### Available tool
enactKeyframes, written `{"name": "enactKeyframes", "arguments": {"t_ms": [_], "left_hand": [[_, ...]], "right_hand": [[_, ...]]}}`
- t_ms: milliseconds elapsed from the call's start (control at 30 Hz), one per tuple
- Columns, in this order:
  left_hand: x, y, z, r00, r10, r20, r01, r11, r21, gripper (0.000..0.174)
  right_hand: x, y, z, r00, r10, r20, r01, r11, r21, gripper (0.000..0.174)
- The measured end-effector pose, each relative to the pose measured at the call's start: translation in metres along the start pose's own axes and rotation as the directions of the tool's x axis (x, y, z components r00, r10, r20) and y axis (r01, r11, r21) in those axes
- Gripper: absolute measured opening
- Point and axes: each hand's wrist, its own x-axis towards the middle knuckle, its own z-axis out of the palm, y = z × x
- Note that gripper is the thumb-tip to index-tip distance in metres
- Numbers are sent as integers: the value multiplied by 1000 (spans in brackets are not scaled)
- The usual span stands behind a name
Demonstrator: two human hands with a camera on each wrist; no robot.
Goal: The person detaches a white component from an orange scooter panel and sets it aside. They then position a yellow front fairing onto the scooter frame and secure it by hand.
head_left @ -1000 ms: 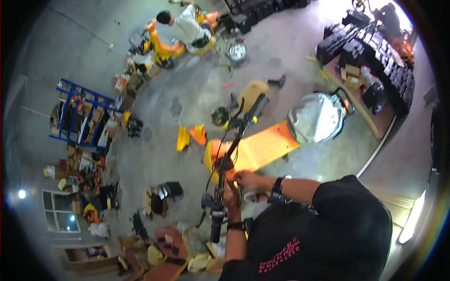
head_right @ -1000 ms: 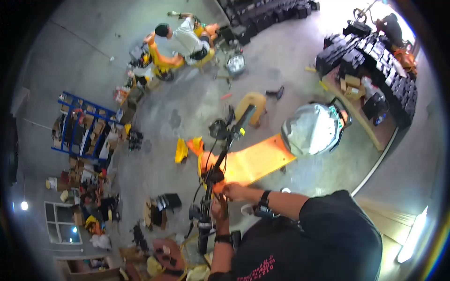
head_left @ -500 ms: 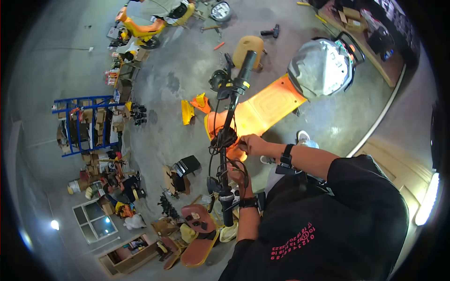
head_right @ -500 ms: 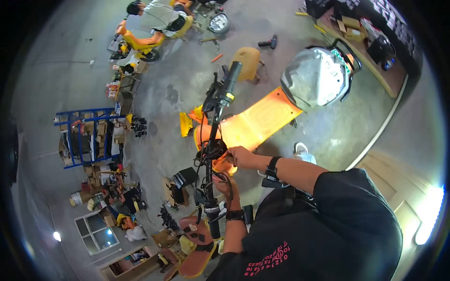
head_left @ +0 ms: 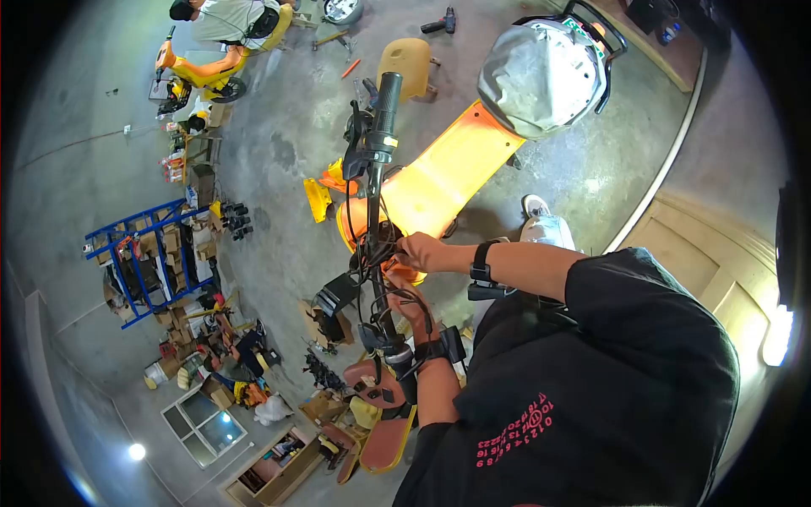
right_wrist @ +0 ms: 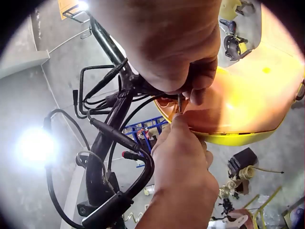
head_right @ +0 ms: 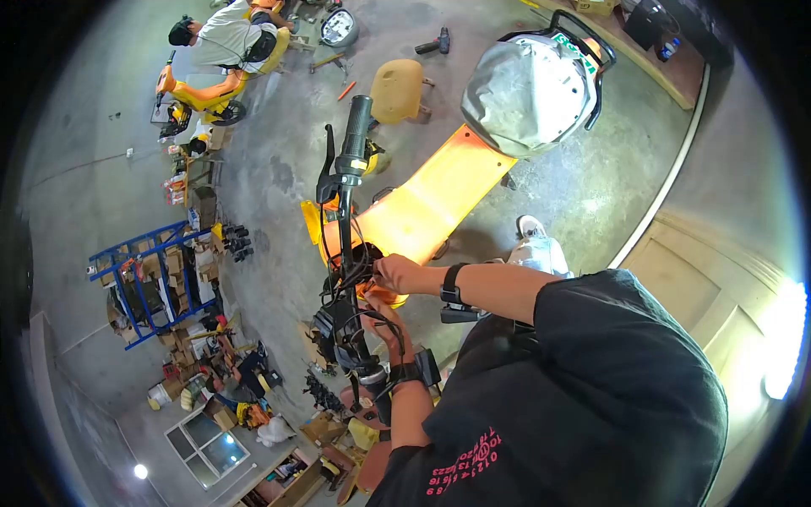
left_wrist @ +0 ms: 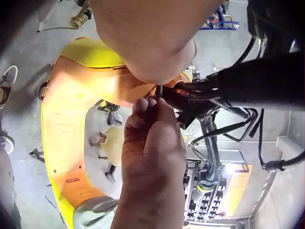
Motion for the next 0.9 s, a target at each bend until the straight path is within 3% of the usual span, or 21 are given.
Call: {"name": "enactKeyframes", "arguments": {"t_ms": [33,167,333,567,633,767,833,867,900], "left_hand": [[-3,25,4,996,-80,-38,86,984,156,41],[-4,31,7,1000,-8,-5,9,994,111,40],[0,18,6,999,-18,-32,25,970,242,39],[1,3,4,999,27,-34,-21,989,148,38],[1,-15,-3,999,-39,-29,43,992,118,36],[-2,-1,-2,999,-43,-5,43,998,47,32],[-1,-3,-6,997,49,66,-68,944,322,25],[2,0,-4,997,49,66,-68,945,321,25],[7,3,0,968,233,89,-248,942,225,23]], "right_hand": [[0,2,1,1000,3,-2,-3,1000,2,29],[5,5,6,1000,18,-15,-17,998,67,26],[6,3,3,1000,14,7,-15,998,60,27],[10,4,7,999,33,35,-34,999,23,28],[10,4,7,998,37,43,-38,999,21,29],[12,7,5,998,0,68,3,999,-54,27],[14,9,5,997,-14,75,21,996,-91,26],[14,10,7,997,-23,71,29,995,-92,26],[14,11,8,997,-32,67,38,995,-92,26]]}}
